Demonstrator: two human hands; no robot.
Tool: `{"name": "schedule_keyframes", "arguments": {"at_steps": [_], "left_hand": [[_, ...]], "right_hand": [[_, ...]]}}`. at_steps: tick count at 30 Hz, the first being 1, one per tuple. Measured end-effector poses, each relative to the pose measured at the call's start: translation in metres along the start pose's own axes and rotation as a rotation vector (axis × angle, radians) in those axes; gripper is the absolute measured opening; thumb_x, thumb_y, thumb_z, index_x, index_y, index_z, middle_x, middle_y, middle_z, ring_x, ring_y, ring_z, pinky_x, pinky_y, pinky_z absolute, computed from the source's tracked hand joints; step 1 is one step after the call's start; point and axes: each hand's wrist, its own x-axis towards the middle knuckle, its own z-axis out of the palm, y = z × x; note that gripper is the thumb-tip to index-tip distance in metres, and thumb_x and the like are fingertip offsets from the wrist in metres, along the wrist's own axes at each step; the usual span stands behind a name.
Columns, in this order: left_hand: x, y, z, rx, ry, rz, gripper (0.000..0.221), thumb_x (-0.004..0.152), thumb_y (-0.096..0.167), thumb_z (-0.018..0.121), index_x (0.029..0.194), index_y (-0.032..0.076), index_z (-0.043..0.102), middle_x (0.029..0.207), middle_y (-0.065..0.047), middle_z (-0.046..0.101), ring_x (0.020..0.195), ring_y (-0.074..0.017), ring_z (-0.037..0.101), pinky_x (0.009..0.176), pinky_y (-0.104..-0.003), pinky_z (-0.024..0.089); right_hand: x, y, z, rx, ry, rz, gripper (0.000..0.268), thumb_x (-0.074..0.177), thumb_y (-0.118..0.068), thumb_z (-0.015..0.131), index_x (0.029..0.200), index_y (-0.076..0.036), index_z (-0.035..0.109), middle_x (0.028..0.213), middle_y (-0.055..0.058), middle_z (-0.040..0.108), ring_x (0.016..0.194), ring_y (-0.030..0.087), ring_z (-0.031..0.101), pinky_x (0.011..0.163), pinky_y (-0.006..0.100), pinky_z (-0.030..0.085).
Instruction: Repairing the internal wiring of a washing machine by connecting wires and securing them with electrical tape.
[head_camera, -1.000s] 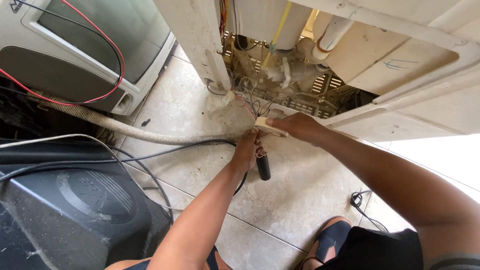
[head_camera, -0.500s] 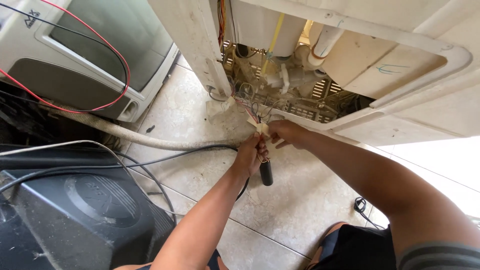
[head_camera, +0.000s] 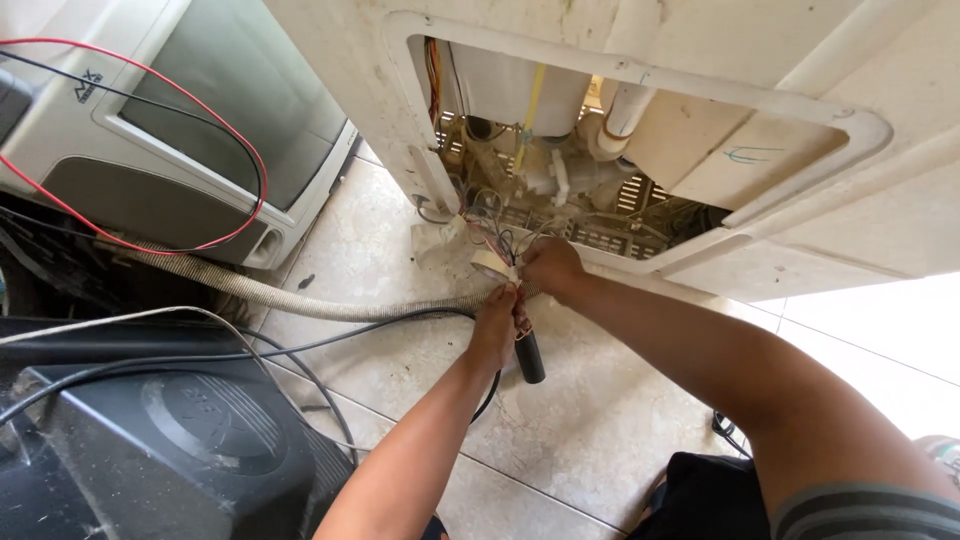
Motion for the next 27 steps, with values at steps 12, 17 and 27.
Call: {"name": "schedule_keyframes", "arguments": {"at_steps": [12, 17, 27], "left_hand": [[0.062, -0.052, -0.046, -0.116, -0.278, 0.042, 0.045, 0.112, 0.049, 0.042, 0.099, 0.013, 0.064, 0.068, -0.004, 0.052, 0.055, -0.0147, 0.048, 0.054, -0.036, 0.045], [0.033, -0.027, -0.022, 0.143, 0.048, 0.040, 0.050, 0.111, 0.046, 0.044, 0.076, 0.015, 0.061, 0.055, -0.006, 0.047, 0.044, -0.0187, 0.034, 0.051, -0.043, 0.034], [0.029, -0.036, -0.023, -0.254, 0.010, 0.125, 0.034, 0.115, 0.034, 0.041, 0.120, 0.011, 0.065, 0.070, -0.006, 0.056, 0.054, -0.0152, 0.048, 0.052, -0.034, 0.039]], "right_hand": [[-0.090, -0.074, 0.010, 0.039, -0.138, -0.256, 0.048, 0.077, -0.023, 0.066, 0.124, -0.012, 0.066, 0.112, 0.023, 0.071, 0.108, 0.039, 0.069, 0.092, 0.048, 0.053], [-0.107, -0.089, -0.008, -0.063, -0.245, -0.382, 0.040, 0.080, -0.040, 0.075, 0.092, -0.002, 0.073, 0.083, 0.023, 0.067, 0.075, 0.036, 0.067, 0.070, 0.048, 0.050], [-0.108, -0.075, -0.079, -0.248, -0.166, 0.057, 0.095, 0.081, -0.095, 0.042, 0.081, -0.006, 0.074, 0.118, 0.031, 0.069, 0.120, 0.048, 0.063, 0.104, 0.054, 0.045]]}}
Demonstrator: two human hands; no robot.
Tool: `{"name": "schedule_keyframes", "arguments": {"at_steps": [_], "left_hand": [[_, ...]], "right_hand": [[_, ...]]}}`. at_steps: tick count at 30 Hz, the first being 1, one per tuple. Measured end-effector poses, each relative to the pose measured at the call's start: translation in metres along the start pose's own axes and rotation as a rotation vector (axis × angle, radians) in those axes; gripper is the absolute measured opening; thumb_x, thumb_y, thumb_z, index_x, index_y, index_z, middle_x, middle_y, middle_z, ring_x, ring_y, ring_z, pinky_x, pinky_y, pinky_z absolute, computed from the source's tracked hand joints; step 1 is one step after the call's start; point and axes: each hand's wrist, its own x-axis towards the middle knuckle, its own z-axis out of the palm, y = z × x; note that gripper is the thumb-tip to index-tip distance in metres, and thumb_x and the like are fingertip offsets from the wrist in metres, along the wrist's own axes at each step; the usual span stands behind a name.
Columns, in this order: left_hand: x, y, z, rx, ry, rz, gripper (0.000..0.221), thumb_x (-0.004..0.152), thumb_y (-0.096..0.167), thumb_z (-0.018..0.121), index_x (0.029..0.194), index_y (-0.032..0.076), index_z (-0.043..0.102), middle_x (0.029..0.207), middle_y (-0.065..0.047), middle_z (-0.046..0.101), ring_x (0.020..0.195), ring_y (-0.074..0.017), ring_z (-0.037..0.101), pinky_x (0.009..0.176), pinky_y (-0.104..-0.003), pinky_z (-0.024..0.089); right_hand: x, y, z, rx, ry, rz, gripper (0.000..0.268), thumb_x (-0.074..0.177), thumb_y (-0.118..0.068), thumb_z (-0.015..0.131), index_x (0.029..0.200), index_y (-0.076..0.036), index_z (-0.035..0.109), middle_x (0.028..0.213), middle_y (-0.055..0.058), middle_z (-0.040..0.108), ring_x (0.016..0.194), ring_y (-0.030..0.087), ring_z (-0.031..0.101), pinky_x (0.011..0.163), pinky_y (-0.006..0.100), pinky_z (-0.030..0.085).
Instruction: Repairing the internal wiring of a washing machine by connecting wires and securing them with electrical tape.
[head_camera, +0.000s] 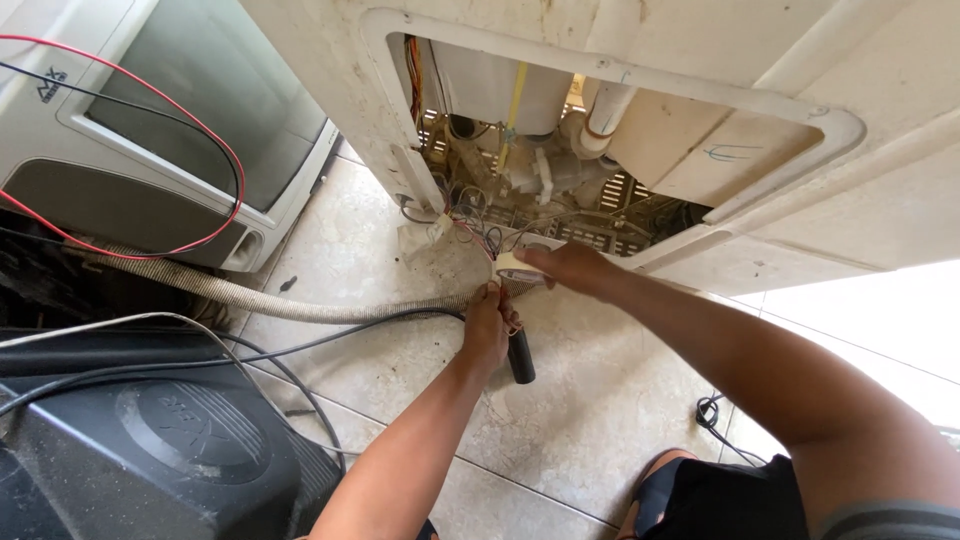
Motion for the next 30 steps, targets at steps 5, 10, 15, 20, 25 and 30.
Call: {"name": "schedule_keyframes", "arguments": {"at_steps": [5, 10, 15, 20, 25, 30], "left_hand": [[-0.033, 0.063, 0.056, 0.211, 0.057, -0.148, 0.022, 0.110, 0.027, 0.051, 0.113, 0.008, 0.061, 0.082, -0.014, 0.061, 0.071, -0.0248, 0.061, 0.069, -0.043, 0.053], [-0.018, 0.080, 0.066, 0.369, 0.065, -0.070, 0.030, 0.106, 0.032, 0.062, 0.122, 0.006, 0.064, 0.087, -0.014, 0.066, 0.071, -0.0241, 0.068, 0.057, -0.040, 0.056], [-0.012, 0.084, 0.072, 0.623, 0.159, -0.026, 0.032, 0.101, 0.033, 0.073, 0.119, 0.006, 0.070, 0.090, -0.015, 0.069, 0.069, -0.0237, 0.070, 0.051, -0.039, 0.057], [-0.006, 0.062, 0.071, 1.137, 0.331, 0.389, 0.019, 0.105, 0.026, 0.061, 0.099, 0.011, 0.071, 0.078, -0.010, 0.068, 0.076, -0.0264, 0.070, 0.066, -0.041, 0.051], [-0.032, 0.091, 0.119, 1.011, 0.337, 0.195, 0.023, 0.105, 0.028, 0.061, 0.106, 0.007, 0.070, 0.084, -0.009, 0.071, 0.079, -0.0213, 0.066, 0.068, -0.039, 0.051], [-0.014, 0.080, 0.095, 0.943, 0.242, 0.158, 0.033, 0.102, 0.037, 0.067, 0.109, 0.005, 0.068, 0.095, -0.015, 0.070, 0.092, -0.0259, 0.066, 0.078, -0.045, 0.053]], "right_hand": [[0.014, 0.015, -0.005, 0.045, -0.023, -0.131, 0.062, 0.089, -0.061, 0.054, 0.100, -0.004, 0.078, 0.115, 0.030, 0.068, 0.121, 0.052, 0.060, 0.103, 0.057, 0.044], [0.045, 0.026, 0.011, -0.025, -0.052, -0.284, 0.057, 0.094, -0.050, 0.057, 0.126, -0.006, 0.072, 0.114, 0.025, 0.073, 0.112, 0.046, 0.067, 0.104, 0.053, 0.048], [0.011, -0.011, 0.011, -0.092, -0.129, -0.241, 0.065, 0.101, -0.055, 0.054, 0.142, -0.004, 0.055, 0.080, 0.007, 0.080, 0.072, 0.019, 0.078, 0.086, 0.037, 0.057], [0.014, -0.016, 0.018, 0.203, -0.081, -0.084, 0.069, 0.098, -0.048, 0.067, 0.136, 0.004, 0.045, 0.081, 0.021, 0.074, 0.058, 0.029, 0.075, 0.055, 0.037, 0.065], [0.026, -0.004, 0.025, -0.114, 0.023, -0.156, 0.043, 0.102, -0.039, 0.056, 0.137, -0.013, 0.058, 0.108, 0.014, 0.073, 0.072, 0.022, 0.077, 0.082, 0.041, 0.059], [0.061, 0.023, 0.046, -0.217, 0.213, -0.192, 0.033, 0.096, -0.031, 0.058, 0.119, -0.011, 0.072, 0.107, 0.016, 0.072, 0.097, 0.036, 0.074, 0.087, 0.051, 0.058]]}}
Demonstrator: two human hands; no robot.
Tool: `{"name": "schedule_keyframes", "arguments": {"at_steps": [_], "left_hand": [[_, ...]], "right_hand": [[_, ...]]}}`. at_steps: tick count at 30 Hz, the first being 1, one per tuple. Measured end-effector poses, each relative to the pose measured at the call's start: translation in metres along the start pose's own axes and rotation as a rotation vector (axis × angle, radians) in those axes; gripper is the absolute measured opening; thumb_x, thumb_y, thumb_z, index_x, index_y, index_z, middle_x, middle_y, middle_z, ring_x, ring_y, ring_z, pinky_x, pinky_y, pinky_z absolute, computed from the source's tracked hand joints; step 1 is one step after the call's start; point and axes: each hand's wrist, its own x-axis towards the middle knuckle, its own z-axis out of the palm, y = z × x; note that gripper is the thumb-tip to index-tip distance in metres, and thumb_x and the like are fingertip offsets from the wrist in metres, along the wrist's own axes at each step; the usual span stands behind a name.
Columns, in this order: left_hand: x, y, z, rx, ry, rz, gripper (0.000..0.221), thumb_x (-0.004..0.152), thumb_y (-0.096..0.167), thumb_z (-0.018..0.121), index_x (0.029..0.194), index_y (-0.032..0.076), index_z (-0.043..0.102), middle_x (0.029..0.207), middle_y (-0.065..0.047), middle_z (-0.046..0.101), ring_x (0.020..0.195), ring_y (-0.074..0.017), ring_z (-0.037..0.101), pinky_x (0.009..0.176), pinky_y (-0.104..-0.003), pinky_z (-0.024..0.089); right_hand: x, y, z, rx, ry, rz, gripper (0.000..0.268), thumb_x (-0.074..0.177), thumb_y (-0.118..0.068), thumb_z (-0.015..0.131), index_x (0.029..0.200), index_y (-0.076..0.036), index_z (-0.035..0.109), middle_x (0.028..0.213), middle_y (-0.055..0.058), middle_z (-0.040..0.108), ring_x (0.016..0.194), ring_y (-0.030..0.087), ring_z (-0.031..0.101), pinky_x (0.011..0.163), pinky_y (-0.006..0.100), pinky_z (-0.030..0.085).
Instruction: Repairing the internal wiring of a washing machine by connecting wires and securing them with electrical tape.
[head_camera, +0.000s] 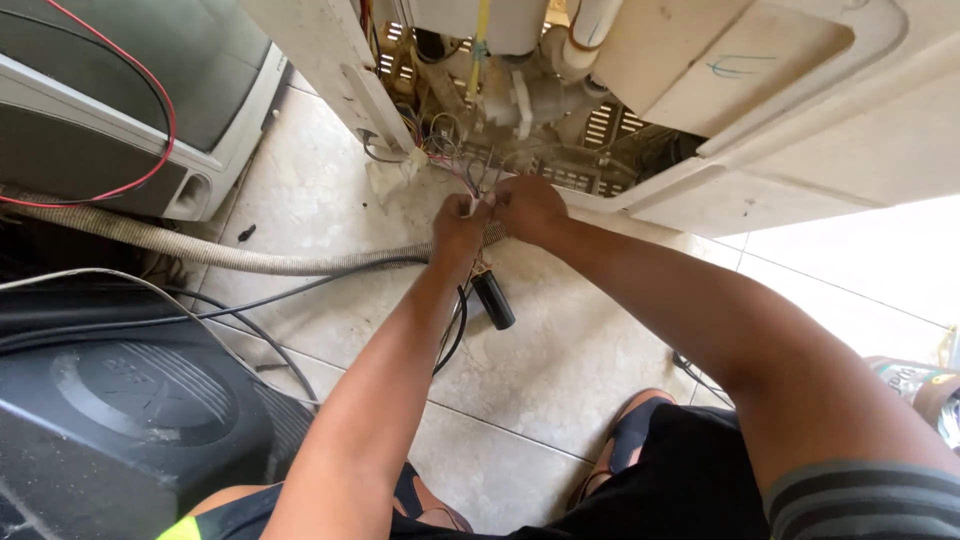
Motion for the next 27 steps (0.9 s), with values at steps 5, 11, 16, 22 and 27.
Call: {"name": "schedule_keyframes", "arguments": {"at_steps": [5, 11, 16, 22, 27], "left_hand": [[0.017, -0.009, 0.015, 0.138, 0.155, 0.020, 0.033, 0.095, 0.038, 0.073, 0.100, 0.005, 0.069, 0.086, -0.016, 0.066, 0.087, -0.0289, 0.067, 0.074, -0.047, 0.051], [0.026, -0.036, 0.006, 0.255, 0.230, -0.091, 0.037, 0.095, 0.034, 0.067, 0.112, 0.001, 0.071, 0.100, -0.020, 0.072, 0.100, -0.0376, 0.071, 0.079, -0.052, 0.058], [0.023, -0.005, -0.004, 0.503, 0.183, 0.084, 0.027, 0.092, 0.030, 0.072, 0.101, 0.005, 0.072, 0.089, -0.017, 0.068, 0.090, -0.0353, 0.073, 0.069, -0.048, 0.061], [0.009, 0.005, -0.011, 1.107, 0.056, 0.182, 0.025, 0.102, 0.029, 0.060, 0.098, 0.007, 0.070, 0.082, -0.006, 0.065, 0.081, -0.0226, 0.075, 0.064, -0.038, 0.064], [-0.014, 0.038, -0.031, 0.760, -0.098, 0.181, 0.037, 0.111, 0.023, 0.043, 0.127, -0.004, 0.062, 0.104, -0.022, 0.068, 0.100, -0.0394, 0.072, 0.075, -0.055, 0.065]], "right_hand": [[-0.011, -0.013, 0.014, 0.043, 0.220, 0.028, 0.021, 0.094, -0.028, 0.059, 0.099, -0.017, 0.077, 0.092, 0.010, 0.074, 0.093, 0.034, 0.074, 0.080, 0.049, 0.061], [-0.040, -0.025, 0.034, -0.028, 0.162, -0.046, 0.025, 0.096, -0.032, 0.057, 0.103, -0.013, 0.073, 0.097, 0.017, 0.069, 0.099, 0.042, 0.071, 0.084, 0.058, 0.059], [-0.054, 0.048, 0.045, -0.356, 0.065, -0.042, 0.014, 0.095, -0.025, 0.060, 0.097, -0.019, 0.072, 0.090, 0.003, 0.071, 0.087, 0.028, 0.074, 0.068, 0.047, 0.062], [-0.076, 0.160, 0.070, -0.747, -0.093, 0.082, 0.038, 0.093, -0.024, 0.067, 0.129, -0.020, 0.052, 0.092, 0.002, 0.069, 0.084, 0.027, 0.075, 0.058, 0.052, 0.057], [-0.072, 0.161, 0.060, -0.697, -0.490, 0.144, 0.098, 0.092, -0.024, 0.075, 0.166, -0.021, 0.010, 0.097, 0.006, 0.073, 0.089, 0.026, 0.075, 0.070, 0.047, 0.059]]}}
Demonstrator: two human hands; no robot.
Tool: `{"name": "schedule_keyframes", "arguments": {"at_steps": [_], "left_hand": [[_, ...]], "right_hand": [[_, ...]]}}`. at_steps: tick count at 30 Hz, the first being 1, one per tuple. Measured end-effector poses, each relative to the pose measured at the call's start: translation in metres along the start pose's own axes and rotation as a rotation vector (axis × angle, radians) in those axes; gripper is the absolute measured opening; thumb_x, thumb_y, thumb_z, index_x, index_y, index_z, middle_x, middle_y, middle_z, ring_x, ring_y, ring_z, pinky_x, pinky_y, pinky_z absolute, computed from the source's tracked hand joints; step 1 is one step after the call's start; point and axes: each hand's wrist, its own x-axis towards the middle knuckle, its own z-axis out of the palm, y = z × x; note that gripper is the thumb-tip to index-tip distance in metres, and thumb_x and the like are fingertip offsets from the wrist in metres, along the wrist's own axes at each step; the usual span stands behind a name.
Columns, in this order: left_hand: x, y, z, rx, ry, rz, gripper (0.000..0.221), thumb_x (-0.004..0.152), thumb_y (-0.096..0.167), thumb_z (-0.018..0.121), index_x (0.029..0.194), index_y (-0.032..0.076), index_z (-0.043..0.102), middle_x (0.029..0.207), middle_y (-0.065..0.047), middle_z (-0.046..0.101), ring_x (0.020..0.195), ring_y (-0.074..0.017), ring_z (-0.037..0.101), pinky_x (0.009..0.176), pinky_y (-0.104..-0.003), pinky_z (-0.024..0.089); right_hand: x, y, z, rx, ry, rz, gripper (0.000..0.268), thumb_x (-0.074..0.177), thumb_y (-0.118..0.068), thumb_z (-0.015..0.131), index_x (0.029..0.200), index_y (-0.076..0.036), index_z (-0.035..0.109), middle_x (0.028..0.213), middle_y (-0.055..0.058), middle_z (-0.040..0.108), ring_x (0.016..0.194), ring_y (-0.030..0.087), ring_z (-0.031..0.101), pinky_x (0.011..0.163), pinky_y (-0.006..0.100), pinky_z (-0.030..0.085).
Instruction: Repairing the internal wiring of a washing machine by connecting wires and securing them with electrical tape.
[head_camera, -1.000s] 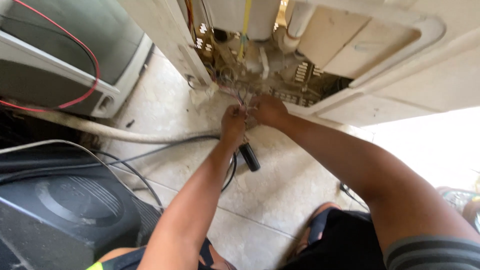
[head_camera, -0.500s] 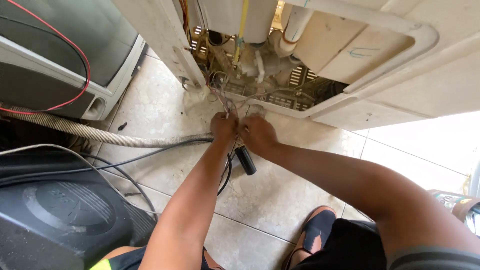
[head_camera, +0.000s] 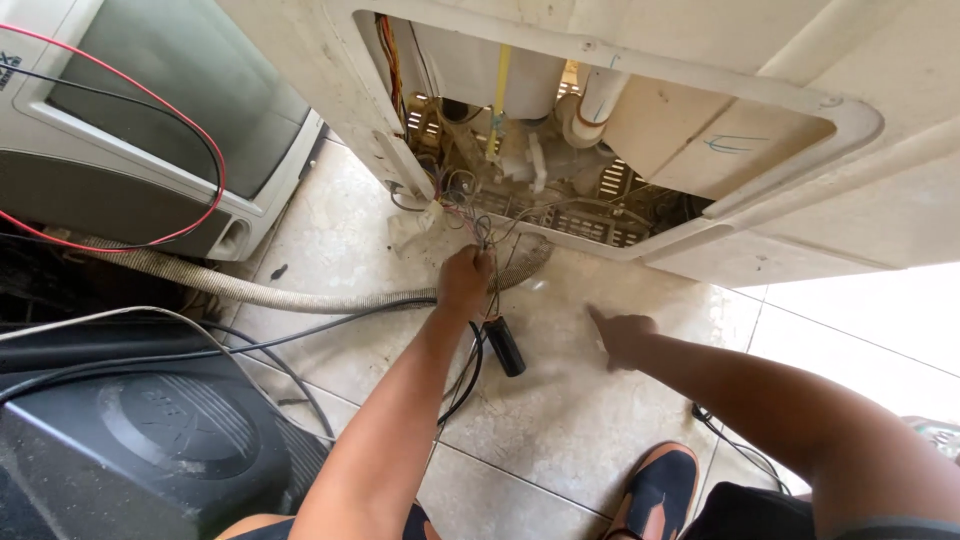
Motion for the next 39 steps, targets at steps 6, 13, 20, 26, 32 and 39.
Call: {"name": "schedule_keyframes", "arguments": {"at_steps": [6, 13, 20, 26, 32, 39], "left_hand": [[0.001, -0.006, -0.025, -0.952, 0.042, -0.387, 0.130, 0.089, 0.049, 0.083, 0.162, 0.000, -0.013, 0.159, -0.039, 0.024, 0.147, -0.0482, 0.036, 0.112, -0.050, 0.048], [0.042, -0.022, -0.010, -0.563, 0.467, 0.121, 0.018, 0.105, 0.005, 0.052, 0.122, 0.001, 0.060, 0.117, -0.019, 0.064, 0.109, -0.0344, 0.069, 0.082, -0.041, 0.060], [0.087, -0.024, -0.008, -0.367, 0.535, 0.165, 0.015, 0.102, 0.007, 0.060, 0.094, 0.009, 0.073, 0.087, -0.009, 0.074, 0.081, -0.0235, 0.073, 0.069, -0.039, 0.060], [0.076, 0.024, -0.001, -0.500, 0.641, -0.101, 0.028, 0.098, 0.017, 0.068, 0.123, 0.005, 0.073, 0.104, -0.019, 0.075, 0.099, -0.0346, 0.073, 0.090, -0.048, 0.060], [0.106, -0.003, 0.025, -0.435, 0.784, -0.225, 0.020, 0.087, 0.035, 0.082, 0.100, 0.020, 0.082, 0.079, -0.004, 0.077, 0.079, -0.0259, 0.076, 0.078, -0.039, 0.059], [0.070, -0.009, 0.013, -0.509, 0.843, -0.101, 0.027, 0.081, 0.028, 0.085, 0.079, 0.008, 0.067, 0.066, -0.013, 0.066, 0.065, -0.0333, 0.071, 0.068, -0.040, 0.055]], "right_hand": [[-0.004, -0.063, -0.113, 0.009, 0.219, -0.171, 0.050, 0.096, -0.057, 0.062, 0.131, -0.021, 0.064, 0.112, 0.005, 0.074, 0.107, 0.027, 0.072, 0.080, 0.052, 0.059], [-0.053, -0.123, -0.255, 0.836, 0.791, -0.617, 0.048, 0.103, -0.012, 0.051, 0.149, 0.003, 0.046, 0.140, 0.031, 0.055, 0.127, 0.048, 0.058, 0.105, 0.060, 0.049], [-0.007, -0.127, -0.259, 1.123, 0.887, -0.548, 0.043, 0.110, -0.023, 0.047, 0.152, -0.013, 0.048, 0.113, 0.017, 0.072, 0.101, 0.030, 0.071, 0.088, 0.047, 0.058], [0.021, -0.142, -0.275, 1.245, 0.817, -0.171, 0.056, 0.110, -0.038, 0.045, 0.145, 0.005, 0.047, 0.127, 0.025, 0.065, 0.122, 0.037, 0.064, 0.101, 0.049, 0.052], [0.004, -0.149, -0.305, 1.440, 0.602, -0.175, 0.060, 0.105, -0.032, 0.042, 0.139, 0.017, 0.052, 0.124, 0.036, 0.063, 0.119, 0.046, 0.058, 0.106, 0.052, 0.045], [0.029, -0.143, -0.304, 1.417, 0.510, -0.209, 0.054, 0.100, -0.047, 0.057, 0.138, -0.009, 0.064, 0.112, 0.013, 0.073, 0.102, 0.025, 0.070, 0.085, 0.036, 0.056]]}}
